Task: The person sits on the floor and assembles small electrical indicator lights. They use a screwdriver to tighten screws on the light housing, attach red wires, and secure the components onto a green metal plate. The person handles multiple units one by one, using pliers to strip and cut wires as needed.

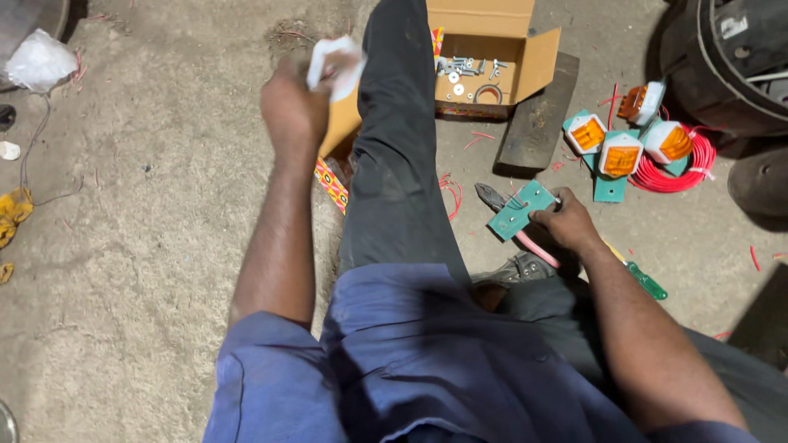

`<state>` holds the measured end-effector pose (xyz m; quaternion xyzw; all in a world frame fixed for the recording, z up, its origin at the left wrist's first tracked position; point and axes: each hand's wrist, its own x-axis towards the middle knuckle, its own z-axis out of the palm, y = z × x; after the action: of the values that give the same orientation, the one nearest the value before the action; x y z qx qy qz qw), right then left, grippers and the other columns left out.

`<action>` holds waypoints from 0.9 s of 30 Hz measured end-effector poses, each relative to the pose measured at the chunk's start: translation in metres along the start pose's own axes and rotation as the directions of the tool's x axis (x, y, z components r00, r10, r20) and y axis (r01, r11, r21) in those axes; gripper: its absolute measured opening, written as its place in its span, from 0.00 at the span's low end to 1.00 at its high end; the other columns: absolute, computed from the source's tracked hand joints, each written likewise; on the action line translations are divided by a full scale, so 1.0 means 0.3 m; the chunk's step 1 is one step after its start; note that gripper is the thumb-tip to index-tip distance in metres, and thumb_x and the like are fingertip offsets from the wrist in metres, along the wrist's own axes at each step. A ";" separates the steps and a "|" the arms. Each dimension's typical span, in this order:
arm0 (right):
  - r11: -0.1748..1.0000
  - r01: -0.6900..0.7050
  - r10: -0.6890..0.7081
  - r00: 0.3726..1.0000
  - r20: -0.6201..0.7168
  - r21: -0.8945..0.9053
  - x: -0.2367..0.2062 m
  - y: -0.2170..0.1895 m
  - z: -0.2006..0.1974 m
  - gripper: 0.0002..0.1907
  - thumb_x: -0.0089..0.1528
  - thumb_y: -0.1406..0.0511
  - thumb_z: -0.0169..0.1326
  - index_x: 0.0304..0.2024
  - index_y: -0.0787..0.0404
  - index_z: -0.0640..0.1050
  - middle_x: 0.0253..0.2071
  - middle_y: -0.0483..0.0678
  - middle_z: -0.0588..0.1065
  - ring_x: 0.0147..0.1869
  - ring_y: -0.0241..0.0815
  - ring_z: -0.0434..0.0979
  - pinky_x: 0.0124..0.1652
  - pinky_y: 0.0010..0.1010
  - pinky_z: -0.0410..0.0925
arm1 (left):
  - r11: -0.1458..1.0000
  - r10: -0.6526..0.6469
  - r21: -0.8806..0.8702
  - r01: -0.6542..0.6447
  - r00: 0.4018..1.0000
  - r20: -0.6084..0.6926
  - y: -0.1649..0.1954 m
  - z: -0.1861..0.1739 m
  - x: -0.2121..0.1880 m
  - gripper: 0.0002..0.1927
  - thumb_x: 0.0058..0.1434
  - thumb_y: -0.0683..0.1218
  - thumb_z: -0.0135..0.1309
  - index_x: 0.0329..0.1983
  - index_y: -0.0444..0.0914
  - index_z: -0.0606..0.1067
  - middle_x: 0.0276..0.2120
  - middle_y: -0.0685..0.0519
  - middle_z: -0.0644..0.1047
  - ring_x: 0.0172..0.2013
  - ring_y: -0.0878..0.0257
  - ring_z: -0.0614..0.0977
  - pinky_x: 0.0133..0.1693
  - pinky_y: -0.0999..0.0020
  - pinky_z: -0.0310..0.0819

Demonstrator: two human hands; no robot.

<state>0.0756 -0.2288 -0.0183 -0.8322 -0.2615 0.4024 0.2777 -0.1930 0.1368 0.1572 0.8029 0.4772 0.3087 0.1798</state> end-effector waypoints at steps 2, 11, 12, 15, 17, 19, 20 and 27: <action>1.000 0.005 -0.005 1.000 0.001 -0.010 0.009 0.012 0.002 0.30 0.54 0.59 0.68 0.54 0.65 0.74 0.38 0.53 0.79 0.41 0.45 0.79 0.44 0.35 0.71 | 0.908 -0.313 0.312 0.278 0.948 0.066 -0.118 0.016 0.016 0.19 0.52 0.49 0.70 0.41 0.35 0.77 0.36 0.41 0.82 0.40 0.44 0.84 0.42 0.53 0.76; 0.999 -0.023 0.024 1.000 0.011 -0.043 -0.005 0.027 0.014 0.33 0.54 0.57 0.67 0.57 0.63 0.72 0.39 0.53 0.78 0.43 0.48 0.80 0.46 0.37 0.71 | 0.919 -0.362 0.349 0.184 0.746 0.559 -0.383 0.205 -0.211 0.20 0.54 0.49 0.63 0.48 0.36 0.79 0.39 0.37 0.82 0.42 0.44 0.84 0.46 0.53 0.78; 0.998 -0.028 0.029 1.000 0.007 -0.050 -0.008 0.020 0.014 0.34 0.53 0.57 0.67 0.58 0.62 0.72 0.39 0.53 0.78 0.43 0.48 0.80 0.46 0.37 0.71 | 0.925 -0.296 0.376 0.059 0.733 0.613 -0.393 0.219 -0.216 0.19 0.54 0.50 0.62 0.46 0.35 0.80 0.40 0.37 0.81 0.44 0.42 0.82 0.47 0.52 0.77; 0.997 -0.048 0.048 0.999 0.010 -0.056 -0.018 -0.006 0.013 0.36 0.53 0.56 0.66 0.60 0.61 0.71 0.39 0.53 0.79 0.44 0.49 0.80 0.46 0.38 0.71 | 0.845 -0.160 0.484 -0.227 0.756 0.634 -0.390 0.265 -0.232 0.16 0.63 0.46 0.46 0.47 0.35 0.79 0.46 0.40 0.81 0.46 0.38 0.80 0.42 0.44 0.75; 0.997 -0.050 0.050 0.999 0.011 -0.062 -0.024 -0.023 0.013 0.36 0.53 0.56 0.66 0.60 0.60 0.70 0.39 0.53 0.79 0.44 0.50 0.80 0.47 0.38 0.71 | 0.858 -0.298 0.512 -0.029 0.785 0.544 -0.374 0.279 -0.224 0.19 0.67 0.49 0.43 0.50 0.34 0.78 0.48 0.38 0.80 0.50 0.40 0.80 0.50 0.46 0.74; 0.997 -0.042 0.043 0.999 0.011 -0.072 -0.034 -0.035 0.014 0.35 0.53 0.56 0.66 0.59 0.60 0.71 0.39 0.52 0.78 0.45 0.50 0.80 0.47 0.38 0.71 | 0.841 -0.446 0.504 0.199 0.782 0.436 -0.358 0.275 -0.216 0.20 0.68 0.51 0.41 0.52 0.36 0.78 0.51 0.37 0.78 0.53 0.39 0.78 0.54 0.47 0.71; 0.997 -0.035 0.035 0.999 0.009 -0.074 -0.036 -0.040 0.014 0.34 0.54 0.56 0.66 0.58 0.60 0.71 0.39 0.52 0.78 0.45 0.50 0.80 0.47 0.38 0.71 | 0.817 -0.521 0.478 0.322 0.768 0.373 -0.347 0.261 -0.207 0.20 0.68 0.52 0.41 0.53 0.37 0.77 0.52 0.37 0.77 0.54 0.39 0.76 0.54 0.46 0.69; 0.999 -0.039 0.039 0.999 0.028 -0.023 -0.026 -0.043 0.034 0.31 0.54 0.56 0.65 0.56 0.60 0.72 0.39 0.52 0.79 0.45 0.50 0.80 0.47 0.38 0.71 | 0.353 -0.384 -0.337 0.873 0.464 0.798 -0.356 0.168 -0.247 0.20 0.69 0.51 0.48 0.58 0.35 0.76 0.53 0.42 0.79 0.55 0.50 0.79 0.55 0.57 0.73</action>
<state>0.0603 -0.2223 -0.0109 -0.8344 -0.2535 0.4164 0.2570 -0.2556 0.1233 0.0332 0.4400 0.5177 0.0965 0.7274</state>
